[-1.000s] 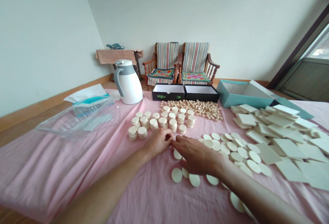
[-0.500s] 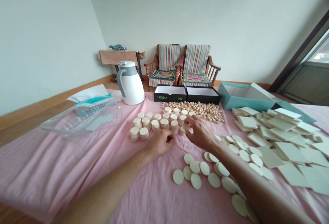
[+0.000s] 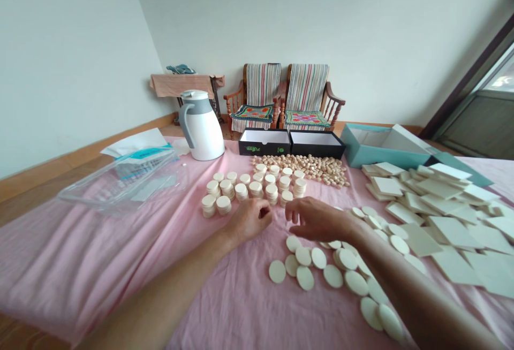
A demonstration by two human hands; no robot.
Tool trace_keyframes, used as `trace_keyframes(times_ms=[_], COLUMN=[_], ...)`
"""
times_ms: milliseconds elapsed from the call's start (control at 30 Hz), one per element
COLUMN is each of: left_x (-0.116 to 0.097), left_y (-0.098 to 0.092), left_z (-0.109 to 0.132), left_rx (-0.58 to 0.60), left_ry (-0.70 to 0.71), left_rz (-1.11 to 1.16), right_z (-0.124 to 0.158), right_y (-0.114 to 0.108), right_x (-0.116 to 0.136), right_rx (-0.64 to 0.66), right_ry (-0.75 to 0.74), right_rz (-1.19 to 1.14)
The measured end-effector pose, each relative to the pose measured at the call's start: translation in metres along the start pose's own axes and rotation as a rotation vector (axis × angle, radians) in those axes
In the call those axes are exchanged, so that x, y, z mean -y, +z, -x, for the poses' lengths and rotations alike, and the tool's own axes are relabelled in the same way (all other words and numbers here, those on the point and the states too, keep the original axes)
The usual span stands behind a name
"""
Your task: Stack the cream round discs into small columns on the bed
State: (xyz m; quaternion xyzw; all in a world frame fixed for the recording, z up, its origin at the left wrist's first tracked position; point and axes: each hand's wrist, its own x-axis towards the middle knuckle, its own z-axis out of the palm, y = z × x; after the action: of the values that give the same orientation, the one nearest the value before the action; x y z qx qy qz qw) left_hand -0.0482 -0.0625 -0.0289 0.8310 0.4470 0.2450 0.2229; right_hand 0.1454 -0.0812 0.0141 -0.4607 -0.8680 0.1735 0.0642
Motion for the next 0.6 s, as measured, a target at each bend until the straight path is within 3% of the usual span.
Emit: trace_keyframes(times_ms=[67, 167, 267, 433, 600], left_x=[0.0, 0.001, 0.002, 0.004, 0.003], left_y=[0.0, 0.0, 0.0, 0.001, 0.001], left_z=[0.0, -0.001, -0.001, -0.001, -0.001], left_rx=[0.01, 0.019, 0.025, 0.022, 0.012], left_ry=[-0.018, -0.028, -0.013, -0.008, -0.001], left_rz=[0.002, 0.006, 0.013, 0.027, 0.018], right_z=[0.007, 0.012, 0.009, 0.003, 0.006], right_y=[0.0, 0.007, 0.016, 0.02, 0.013], right_x=[0.01, 0.024, 0.03, 0.021, 0.011], right_rx=[0.127, 0.178, 0.147, -0.019, 0.06], right_ry=[-0.031, -0.02, 0.009, 0.091, -0.036], right_rz=[0.049, 0.158, 0.201, 0.146, 0.057])
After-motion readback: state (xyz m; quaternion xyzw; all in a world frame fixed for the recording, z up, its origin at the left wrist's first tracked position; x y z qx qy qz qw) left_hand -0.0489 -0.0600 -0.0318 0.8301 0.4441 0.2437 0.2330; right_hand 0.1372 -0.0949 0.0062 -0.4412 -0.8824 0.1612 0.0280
